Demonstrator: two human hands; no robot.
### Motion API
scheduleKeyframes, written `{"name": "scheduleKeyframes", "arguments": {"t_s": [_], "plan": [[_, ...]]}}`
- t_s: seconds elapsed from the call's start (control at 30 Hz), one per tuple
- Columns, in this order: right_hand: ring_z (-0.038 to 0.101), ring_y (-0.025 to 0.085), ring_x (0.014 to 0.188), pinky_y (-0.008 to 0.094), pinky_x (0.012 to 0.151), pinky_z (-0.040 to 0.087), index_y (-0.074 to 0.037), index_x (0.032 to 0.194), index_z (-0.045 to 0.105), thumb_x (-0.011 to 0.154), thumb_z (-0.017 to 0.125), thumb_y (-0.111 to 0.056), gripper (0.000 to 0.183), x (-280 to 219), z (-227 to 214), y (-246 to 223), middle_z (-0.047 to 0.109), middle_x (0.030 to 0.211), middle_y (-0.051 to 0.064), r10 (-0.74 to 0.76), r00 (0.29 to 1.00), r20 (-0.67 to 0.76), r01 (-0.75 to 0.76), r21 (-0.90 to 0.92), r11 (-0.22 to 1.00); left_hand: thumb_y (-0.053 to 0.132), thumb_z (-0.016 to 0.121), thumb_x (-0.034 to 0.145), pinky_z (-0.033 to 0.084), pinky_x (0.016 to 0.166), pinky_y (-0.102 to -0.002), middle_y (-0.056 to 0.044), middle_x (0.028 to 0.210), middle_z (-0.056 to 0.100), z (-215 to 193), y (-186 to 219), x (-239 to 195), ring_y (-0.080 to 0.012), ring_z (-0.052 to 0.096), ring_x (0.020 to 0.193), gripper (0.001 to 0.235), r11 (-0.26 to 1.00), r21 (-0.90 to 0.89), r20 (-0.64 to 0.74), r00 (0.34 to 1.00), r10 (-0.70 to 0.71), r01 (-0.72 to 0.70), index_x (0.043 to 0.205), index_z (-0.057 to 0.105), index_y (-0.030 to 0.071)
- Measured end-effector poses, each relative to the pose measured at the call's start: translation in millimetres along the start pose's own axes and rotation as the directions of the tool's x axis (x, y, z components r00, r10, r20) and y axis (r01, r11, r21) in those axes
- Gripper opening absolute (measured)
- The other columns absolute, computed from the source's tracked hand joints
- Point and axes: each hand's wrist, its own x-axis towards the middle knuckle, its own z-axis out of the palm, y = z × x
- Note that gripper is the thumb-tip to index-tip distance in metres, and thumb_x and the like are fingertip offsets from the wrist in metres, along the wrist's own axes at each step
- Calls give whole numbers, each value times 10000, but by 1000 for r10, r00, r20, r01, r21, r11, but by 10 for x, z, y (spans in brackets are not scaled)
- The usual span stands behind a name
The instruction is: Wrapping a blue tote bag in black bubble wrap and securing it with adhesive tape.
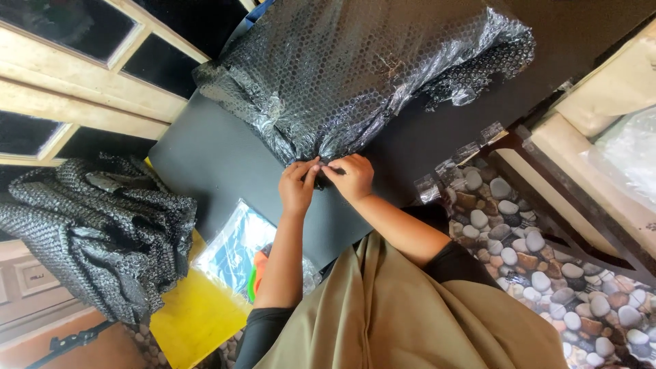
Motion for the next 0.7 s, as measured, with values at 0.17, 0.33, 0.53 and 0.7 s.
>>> {"name": "scheduleKeyframes", "arguments": {"t_s": [0.17,0.33,0.53,0.7], "plan": [[584,208,741,369,680,470,-212,826,632,774,888,-350,296,-77,71,243,579,751,-53,-249,968,1,249,-76,966,278,837,890,554,758,-323,18,818,755,75,-47,2,-245,715,799,73,997,-44,-54,996,-66,63,886,835,205],[600,172,1007,327,821,459,-240,1092,736,1036,646,-248,107,354,-228,-77,677,1040,-57,-524,846,98,533,-132,836,254,911,790,576,688,-326,-10,764,772,239,-323,-41,-227,737,745,109,960,-202,-117,968,-222,196,848,836,199],[601,148,1120,349,892,466,-289,1149,726,1024,652,-325,149,358,-127,92,701,1163,-107,-583,790,190,607,-115,786,150,926,777,576,695,-310,-30,770,764,191,-280,-122,-167,718,693,378,870,-387,-98,924,-370,307,1025,642,167],[564,195,1139,391,871,460,-353,1213,691,940,700,-431,284,299,-12,247,630,1214,-57,-541,798,266,599,-246,762,147,883,825,592,812,-341,-51,1091,682,166,-205,-133,-277,698,1026,350,974,66,-299,927,226,-216,1144,743,127]]}}
